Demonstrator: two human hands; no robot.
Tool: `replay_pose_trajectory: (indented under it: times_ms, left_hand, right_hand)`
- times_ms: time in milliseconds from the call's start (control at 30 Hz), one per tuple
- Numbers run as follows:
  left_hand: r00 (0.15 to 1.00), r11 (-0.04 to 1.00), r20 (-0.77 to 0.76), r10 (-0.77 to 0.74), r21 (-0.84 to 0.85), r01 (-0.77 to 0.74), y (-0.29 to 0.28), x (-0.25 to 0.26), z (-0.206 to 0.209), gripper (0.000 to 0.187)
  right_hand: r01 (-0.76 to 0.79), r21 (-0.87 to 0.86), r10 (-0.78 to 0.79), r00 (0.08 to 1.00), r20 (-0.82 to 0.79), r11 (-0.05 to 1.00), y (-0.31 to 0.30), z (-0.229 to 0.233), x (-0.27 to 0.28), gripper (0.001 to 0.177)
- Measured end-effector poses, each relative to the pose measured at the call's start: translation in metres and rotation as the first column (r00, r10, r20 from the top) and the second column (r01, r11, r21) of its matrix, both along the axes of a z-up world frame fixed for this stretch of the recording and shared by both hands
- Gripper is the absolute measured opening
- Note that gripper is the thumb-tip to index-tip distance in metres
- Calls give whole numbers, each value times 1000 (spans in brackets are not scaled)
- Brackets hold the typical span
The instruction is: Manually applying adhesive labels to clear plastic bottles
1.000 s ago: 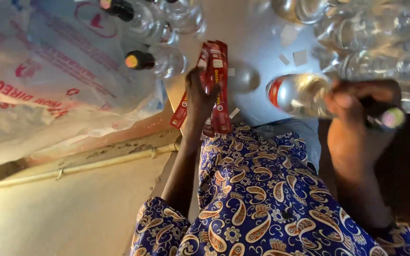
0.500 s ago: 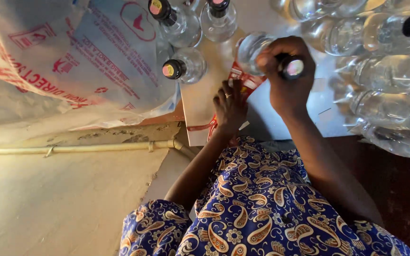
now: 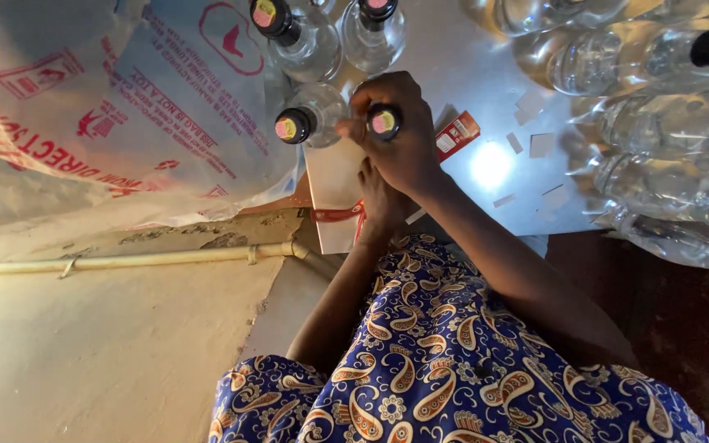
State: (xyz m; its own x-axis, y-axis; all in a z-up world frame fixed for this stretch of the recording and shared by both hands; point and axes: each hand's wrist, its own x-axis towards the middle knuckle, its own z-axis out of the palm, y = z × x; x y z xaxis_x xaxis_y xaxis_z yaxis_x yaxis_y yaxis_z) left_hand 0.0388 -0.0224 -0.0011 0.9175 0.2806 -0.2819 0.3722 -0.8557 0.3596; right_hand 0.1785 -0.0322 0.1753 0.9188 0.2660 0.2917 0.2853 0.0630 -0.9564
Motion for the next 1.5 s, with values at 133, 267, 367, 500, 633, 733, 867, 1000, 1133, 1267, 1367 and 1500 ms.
replay_pose_trajectory:
  times_ms: [133,267,367,500,633,733,867,1000,1133,1267,1367,1500]
  left_hand:
    - [995,998,92,46,-55,-41,15,1,-28,64]
    - [988,985,105,113,-143,-98,29,14,-27,34]
    - [971,995,228,70,-90,-51,39,17,11,32]
    - [883,992,464,-72,125,16,29,9,20,39]
    - [854,941,473,-218,-131,313,14,8,141,20]
    - [926,754,335,-176,-558,345,7,2,180,17]
    - [951,541,250,-183,-782,310,1,2,204,18]
    - [914,537,310,-260,-740,404,-12,22,224,15]
    - [821,561,491,-292,-607,563,-25,29,251,19]
    - [784,529,507,-359,-581,618,-31,26,262,23]
    - [787,485,506,-352,-621,616,-40,25,267,19]
    - [803,473,454,-387,-649,595,-41,23,259,19]
  right_hand:
    - [-153,-244,172,983,57,958,-53,0,2,82]
    - [-152,-330,69,966,-249,932,-123,-22,-12,90]
    - [-53,-482,-74,967,-242,874,-166,-39,-36,68]
    - [-19,-440,-192,883,-429,898,-185,-69,-70,56]
    - [-18,-238,-134,783,-607,971,-175,-43,-81,54]
    - [-14,-193,-85,865,-494,981,-195,-21,-78,46]
    - [78,-149,-134,900,-415,986,-211,20,-94,25]
    - [159,-172,-206,930,-305,972,-204,69,-105,25]
    - [110,-279,-138,987,-84,954,-203,85,-118,47]
    - [271,-382,-262,962,76,884,-222,96,-126,30]
    - [321,-351,-306,947,98,880,-225,91,-135,32]
    - [302,-264,-295,953,69,916,-248,88,-154,36]
